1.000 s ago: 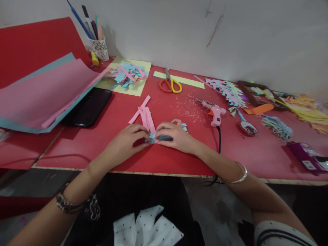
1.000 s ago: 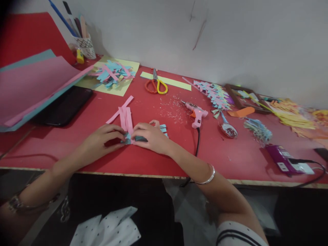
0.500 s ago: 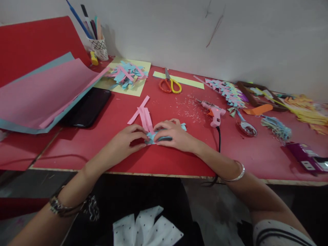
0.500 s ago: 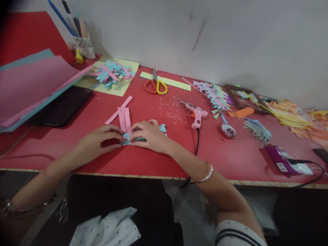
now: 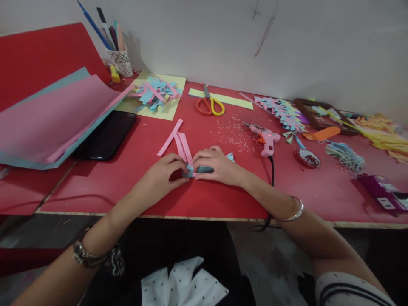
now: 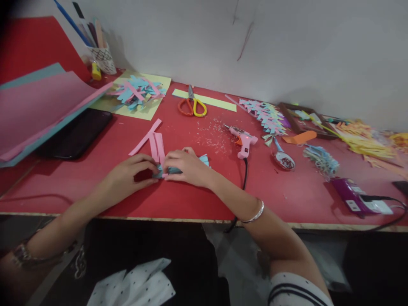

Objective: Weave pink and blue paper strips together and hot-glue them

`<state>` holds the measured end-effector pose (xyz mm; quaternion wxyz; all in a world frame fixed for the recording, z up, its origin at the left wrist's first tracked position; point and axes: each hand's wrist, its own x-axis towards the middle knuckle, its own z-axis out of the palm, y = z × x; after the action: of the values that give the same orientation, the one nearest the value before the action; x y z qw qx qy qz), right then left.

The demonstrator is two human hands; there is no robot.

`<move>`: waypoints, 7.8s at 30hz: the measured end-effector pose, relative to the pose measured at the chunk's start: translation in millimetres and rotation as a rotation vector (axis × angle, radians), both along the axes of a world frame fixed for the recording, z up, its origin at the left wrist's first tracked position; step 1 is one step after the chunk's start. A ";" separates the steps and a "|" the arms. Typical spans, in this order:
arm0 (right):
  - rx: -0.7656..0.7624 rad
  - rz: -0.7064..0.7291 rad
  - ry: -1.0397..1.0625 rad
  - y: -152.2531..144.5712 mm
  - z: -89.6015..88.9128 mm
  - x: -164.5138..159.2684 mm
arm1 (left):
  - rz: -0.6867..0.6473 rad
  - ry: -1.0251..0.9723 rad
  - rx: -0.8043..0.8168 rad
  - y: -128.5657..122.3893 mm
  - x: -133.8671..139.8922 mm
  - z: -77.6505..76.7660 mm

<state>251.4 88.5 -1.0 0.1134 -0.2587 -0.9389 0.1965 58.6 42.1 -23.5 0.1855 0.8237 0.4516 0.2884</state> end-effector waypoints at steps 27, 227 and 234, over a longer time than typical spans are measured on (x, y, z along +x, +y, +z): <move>0.025 0.059 0.030 2.0 -2.9 7.6 | -0.032 0.092 0.049 -0.9 -2.5 -0.8; -0.041 -0.710 -0.261 -25.4 16.5 12.3 | -0.042 0.318 0.336 -8.9 3.3 8.8; -0.175 -0.704 -0.259 -24.3 25.8 11.7 | -0.035 0.330 0.287 -9.1 3.8 7.0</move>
<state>263.1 64.2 24.8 0.0316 -0.5965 -0.7790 0.1905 62.4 33.0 -16.5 -0.0051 0.8854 0.4157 0.2079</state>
